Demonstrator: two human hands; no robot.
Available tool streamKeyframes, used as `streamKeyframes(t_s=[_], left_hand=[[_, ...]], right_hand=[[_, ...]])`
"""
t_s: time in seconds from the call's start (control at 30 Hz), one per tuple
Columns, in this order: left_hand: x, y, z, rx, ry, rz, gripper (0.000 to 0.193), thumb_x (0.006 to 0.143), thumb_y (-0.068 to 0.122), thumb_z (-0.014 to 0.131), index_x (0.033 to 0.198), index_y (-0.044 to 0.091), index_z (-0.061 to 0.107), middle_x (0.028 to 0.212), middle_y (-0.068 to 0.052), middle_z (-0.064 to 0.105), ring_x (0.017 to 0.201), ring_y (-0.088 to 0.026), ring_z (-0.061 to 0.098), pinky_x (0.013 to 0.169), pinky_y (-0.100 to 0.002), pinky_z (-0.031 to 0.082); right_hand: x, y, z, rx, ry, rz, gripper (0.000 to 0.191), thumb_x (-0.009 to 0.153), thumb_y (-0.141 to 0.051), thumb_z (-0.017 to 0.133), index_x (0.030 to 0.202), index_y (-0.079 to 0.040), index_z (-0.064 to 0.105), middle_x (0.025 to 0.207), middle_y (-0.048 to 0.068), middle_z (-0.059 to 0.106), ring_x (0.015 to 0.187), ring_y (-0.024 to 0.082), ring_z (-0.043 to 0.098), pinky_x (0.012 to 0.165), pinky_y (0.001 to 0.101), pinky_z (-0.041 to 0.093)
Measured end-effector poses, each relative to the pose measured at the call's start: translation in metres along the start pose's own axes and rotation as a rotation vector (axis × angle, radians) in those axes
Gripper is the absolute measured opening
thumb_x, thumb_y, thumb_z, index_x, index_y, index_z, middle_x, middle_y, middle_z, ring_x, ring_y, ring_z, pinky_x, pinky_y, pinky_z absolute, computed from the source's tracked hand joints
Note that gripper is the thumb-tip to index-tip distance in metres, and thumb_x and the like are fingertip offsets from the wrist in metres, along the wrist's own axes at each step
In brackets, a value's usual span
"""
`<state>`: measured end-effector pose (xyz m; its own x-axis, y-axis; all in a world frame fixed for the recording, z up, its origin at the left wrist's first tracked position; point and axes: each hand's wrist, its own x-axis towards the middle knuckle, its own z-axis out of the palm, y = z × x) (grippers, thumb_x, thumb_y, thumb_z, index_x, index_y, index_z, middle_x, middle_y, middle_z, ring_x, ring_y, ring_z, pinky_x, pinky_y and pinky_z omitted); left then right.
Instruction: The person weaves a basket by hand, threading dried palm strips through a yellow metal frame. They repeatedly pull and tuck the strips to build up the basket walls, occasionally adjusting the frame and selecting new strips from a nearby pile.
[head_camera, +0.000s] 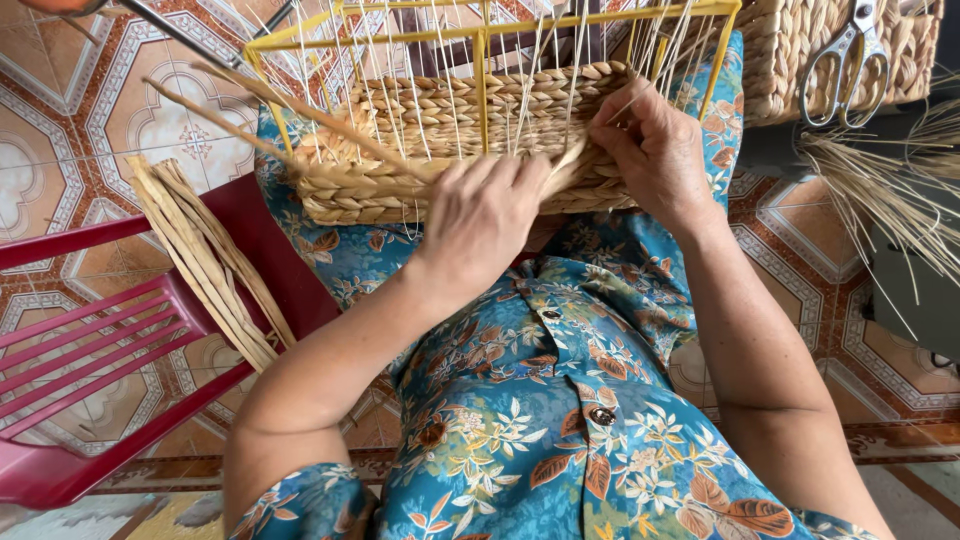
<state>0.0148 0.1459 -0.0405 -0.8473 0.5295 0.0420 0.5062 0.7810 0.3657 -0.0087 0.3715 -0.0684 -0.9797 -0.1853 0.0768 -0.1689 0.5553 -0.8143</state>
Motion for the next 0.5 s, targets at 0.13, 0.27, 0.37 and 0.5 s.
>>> streamKeyframes(t_s=[0.13, 0.27, 0.37, 0.5], left_hand=[[-0.012, -0.022, -0.038, -0.15, -0.415, -0.122, 0.023, 0.109, 0.023, 0.05, 0.102, 0.006, 0.063, 0.058, 0.0, 0.054, 0.045, -0.014, 0.05, 0.039, -0.03, 0.046], [-0.005, -0.046, -0.061, 0.039, -0.561, -0.336, 0.029, 0.108, 0.035, 0.052, 0.106, 0.01, 0.067, 0.067, -0.003, 0.06, 0.055, -0.019, 0.056, 0.054, -0.032, 0.05], [0.001, -0.034, -0.051, 0.162, 0.299, 0.051, 0.039, 0.094, 0.038, 0.063, 0.11, 0.003, 0.065, 0.097, -0.011, 0.064, 0.087, -0.02, 0.062, 0.068, -0.028, 0.056], [0.006, -0.002, -0.021, 0.042, 0.159, 0.242, 0.065, 0.08, 0.04, 0.062, 0.129, -0.004, 0.063, 0.106, -0.012, 0.062, 0.097, -0.02, 0.061, 0.079, -0.03, 0.06]], right_hand=[[-0.002, 0.001, -0.001, -0.01, -0.036, -0.049, 0.016, 0.102, 0.002, 0.071, 0.105, -0.004, 0.058, 0.089, 0.005, 0.071, 0.081, 0.011, 0.072, 0.067, 0.0265, 0.056], [-0.001, 0.001, 0.001, -0.101, -0.039, -0.053, 0.014, 0.1, 0.002, 0.071, 0.104, -0.002, 0.058, 0.084, 0.008, 0.071, 0.076, 0.014, 0.071, 0.064, 0.03, 0.054], [0.004, 0.002, -0.001, -0.114, -0.058, -0.003, 0.009, 0.107, -0.003, 0.069, 0.105, -0.004, 0.061, 0.087, 0.007, 0.074, 0.077, 0.012, 0.073, 0.061, 0.0242, 0.059], [0.004, -0.002, -0.016, -0.028, -0.026, 0.062, 0.013, 0.106, -0.005, 0.069, 0.118, -0.002, 0.063, 0.092, 0.007, 0.075, 0.077, 0.012, 0.073, 0.061, 0.0247, 0.057]])
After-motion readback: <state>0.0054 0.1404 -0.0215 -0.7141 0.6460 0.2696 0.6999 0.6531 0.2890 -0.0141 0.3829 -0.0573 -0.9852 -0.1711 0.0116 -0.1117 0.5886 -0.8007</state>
